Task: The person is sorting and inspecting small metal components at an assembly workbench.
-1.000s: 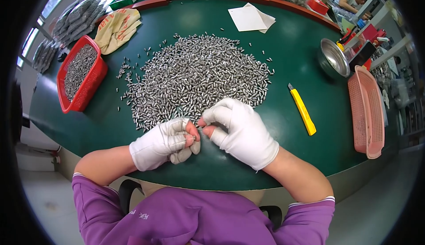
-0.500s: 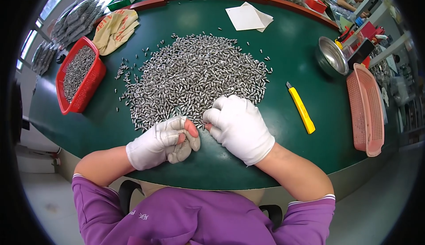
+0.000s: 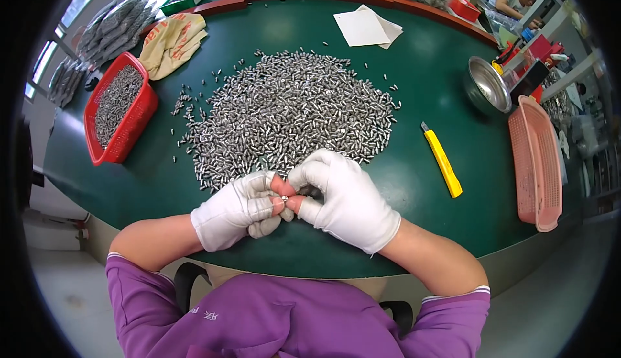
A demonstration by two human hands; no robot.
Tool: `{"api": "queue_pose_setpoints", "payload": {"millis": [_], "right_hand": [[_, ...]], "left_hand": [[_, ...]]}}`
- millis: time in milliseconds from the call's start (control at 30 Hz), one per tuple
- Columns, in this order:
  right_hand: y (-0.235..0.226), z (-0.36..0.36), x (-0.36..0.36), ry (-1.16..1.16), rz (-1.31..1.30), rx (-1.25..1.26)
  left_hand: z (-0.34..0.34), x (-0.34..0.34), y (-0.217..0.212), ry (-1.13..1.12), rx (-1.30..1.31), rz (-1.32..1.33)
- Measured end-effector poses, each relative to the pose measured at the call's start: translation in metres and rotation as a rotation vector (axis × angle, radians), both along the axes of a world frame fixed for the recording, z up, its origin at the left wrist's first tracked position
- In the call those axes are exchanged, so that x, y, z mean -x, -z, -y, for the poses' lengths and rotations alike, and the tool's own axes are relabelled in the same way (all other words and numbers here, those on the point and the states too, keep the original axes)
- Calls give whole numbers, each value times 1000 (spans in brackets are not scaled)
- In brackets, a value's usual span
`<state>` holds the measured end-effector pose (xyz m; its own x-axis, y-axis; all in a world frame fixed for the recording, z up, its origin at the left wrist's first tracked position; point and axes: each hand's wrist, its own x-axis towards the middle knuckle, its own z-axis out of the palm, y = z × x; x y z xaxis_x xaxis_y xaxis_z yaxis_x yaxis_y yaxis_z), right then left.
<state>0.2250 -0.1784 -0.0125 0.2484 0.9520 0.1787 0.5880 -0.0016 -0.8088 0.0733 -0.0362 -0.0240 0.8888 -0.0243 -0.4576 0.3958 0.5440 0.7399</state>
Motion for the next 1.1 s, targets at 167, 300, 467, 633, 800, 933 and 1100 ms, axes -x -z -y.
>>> {"api": "queue_pose_setpoints", "payload": {"millis": [167,300,467,633,800,933,1100], "right_hand": [[-1,1,-6,75,96,-54],[3,0,-18,193,347,-64],[4,0,-22,203,531,-88],[9,1,-23,112,631,10],[7,1,-18,117,630,7],[4,1,-10,56,171,5],[1,0,-3,-24,-75,64]], "left_hand": [[-1,-1,1,-2,43,-4],[-1,0,2,3,41,30],[-4,2,5,27,74,63],[-5,2,5,26,80,85],[-5,4,5,26,83,108],[-1,1,-2,13,36,39],[1,-2,-4,15,-22,4]]}}
